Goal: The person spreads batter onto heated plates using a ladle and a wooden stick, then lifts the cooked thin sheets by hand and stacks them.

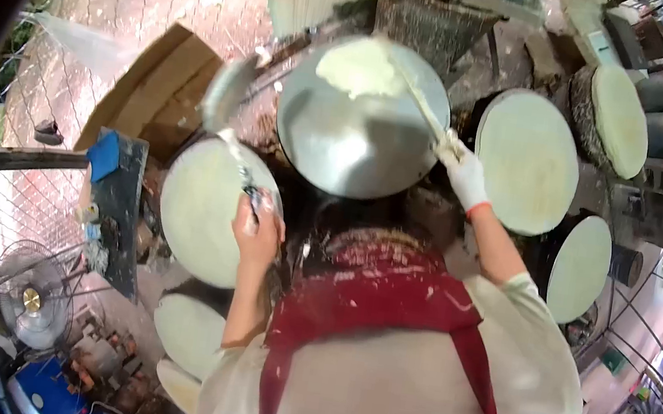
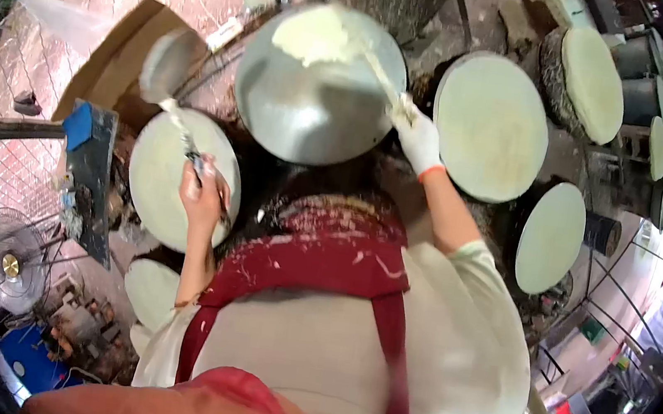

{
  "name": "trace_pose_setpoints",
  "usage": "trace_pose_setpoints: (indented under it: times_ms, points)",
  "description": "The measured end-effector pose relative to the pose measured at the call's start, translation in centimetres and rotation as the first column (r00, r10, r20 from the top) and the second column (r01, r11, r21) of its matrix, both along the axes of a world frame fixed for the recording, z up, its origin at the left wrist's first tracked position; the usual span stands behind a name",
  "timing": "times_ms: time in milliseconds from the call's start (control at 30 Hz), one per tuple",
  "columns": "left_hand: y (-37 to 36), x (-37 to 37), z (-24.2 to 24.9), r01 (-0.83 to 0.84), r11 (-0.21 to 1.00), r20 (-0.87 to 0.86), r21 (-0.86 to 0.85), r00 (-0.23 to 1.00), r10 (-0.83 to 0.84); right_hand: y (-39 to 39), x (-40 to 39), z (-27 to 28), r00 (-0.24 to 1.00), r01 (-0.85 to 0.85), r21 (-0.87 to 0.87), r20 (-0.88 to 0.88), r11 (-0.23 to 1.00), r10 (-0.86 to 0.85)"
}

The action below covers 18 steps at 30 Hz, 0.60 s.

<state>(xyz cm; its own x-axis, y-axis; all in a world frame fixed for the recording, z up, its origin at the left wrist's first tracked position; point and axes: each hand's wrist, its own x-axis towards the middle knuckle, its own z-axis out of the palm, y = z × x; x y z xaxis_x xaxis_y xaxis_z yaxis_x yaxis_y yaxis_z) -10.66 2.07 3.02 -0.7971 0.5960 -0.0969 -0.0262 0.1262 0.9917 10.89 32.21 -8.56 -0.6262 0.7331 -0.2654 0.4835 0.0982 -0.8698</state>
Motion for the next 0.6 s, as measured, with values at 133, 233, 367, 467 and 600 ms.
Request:
trace_pose_setpoints:
  times_ms: [133, 233, 367, 467, 600]
  points:
    - [1.5, 1.1, 0.3, -0.056, 0.994, 0.108, -0.091, 0.992, 0.066, -2.4, -3.1, -0.2, 0.999, 0.043, -0.573, 0.020, 0.818, -0.039]
    - [0.2, 0.8, 0.0, -0.029, 0.973, 0.075, -0.231, 0.996, 0.047, 0.7, -1.5, -2.0, 0.990, -0.136, -0.055, -0.033, 0.989, 0.135]
    - [-0.4, 2.3, -0.3, -0.164, 0.951, -0.185, -0.263, 0.976, 0.117, 5.2, -0.2, 0.0, 0.984, -0.134, -0.142, 0.098, 0.981, 0.149]
    - [2.3, 3.2, 0.8, -0.157, 0.950, -0.109, -0.271, 0.985, 0.132, 2.9, -3.0, 1.5, 0.985, -0.102, -0.506, 0.071, 0.856, 0.159]
    - [1.9, 2.4, -0.6, -0.024, 0.896, -0.099, -0.443, 0.995, -0.023, 5.6, -2.8, 1.1, 0.952, -0.306, -0.293, -0.083, 0.906, 0.295]
